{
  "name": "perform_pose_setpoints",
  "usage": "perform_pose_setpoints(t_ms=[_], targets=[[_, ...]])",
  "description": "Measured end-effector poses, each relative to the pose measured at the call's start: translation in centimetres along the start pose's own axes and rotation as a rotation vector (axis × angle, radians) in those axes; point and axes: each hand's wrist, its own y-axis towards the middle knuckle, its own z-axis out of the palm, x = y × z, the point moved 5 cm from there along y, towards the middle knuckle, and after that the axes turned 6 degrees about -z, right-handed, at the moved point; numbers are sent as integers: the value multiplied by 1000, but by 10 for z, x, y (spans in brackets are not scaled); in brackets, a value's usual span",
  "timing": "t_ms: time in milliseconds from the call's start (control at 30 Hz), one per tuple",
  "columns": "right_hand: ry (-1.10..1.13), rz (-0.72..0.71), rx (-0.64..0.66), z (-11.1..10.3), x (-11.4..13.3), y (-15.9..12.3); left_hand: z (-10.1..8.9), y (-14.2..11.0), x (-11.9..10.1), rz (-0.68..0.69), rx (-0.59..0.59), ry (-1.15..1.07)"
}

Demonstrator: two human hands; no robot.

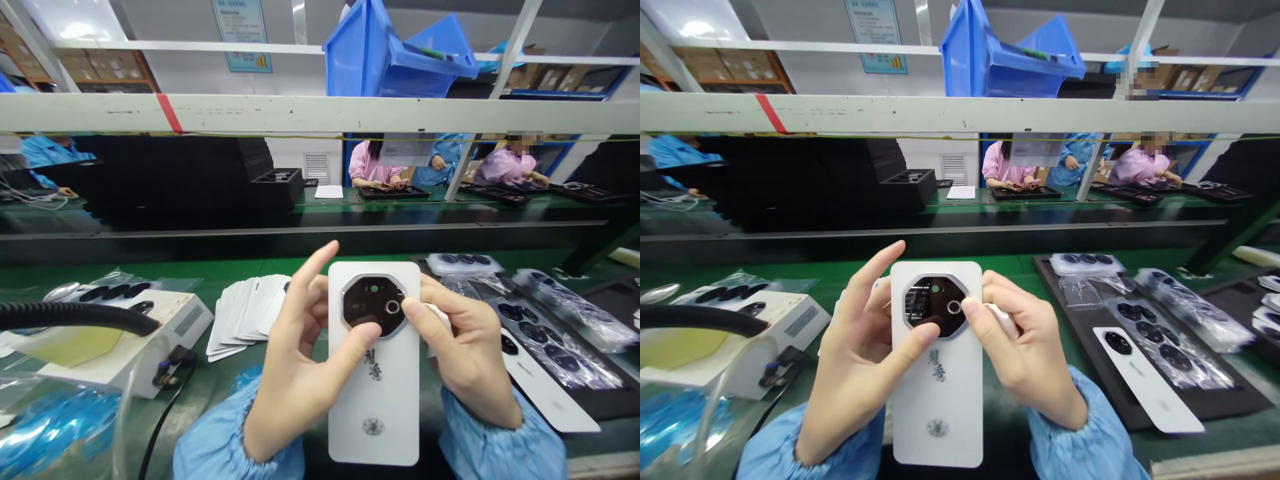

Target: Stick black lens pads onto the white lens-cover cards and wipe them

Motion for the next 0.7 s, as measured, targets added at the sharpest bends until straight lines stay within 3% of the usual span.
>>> perform_pose_setpoints(t_ms=[133,333,700], targets=[[82,64,-63,1,-3,-1,4,-2,4,-129,45,-82],[107,117,25,2,-8,-1,3,-3,-2,-37,22,57],[137,155,-80,4,-5,-3,3,-6,0,-13,56,44]])
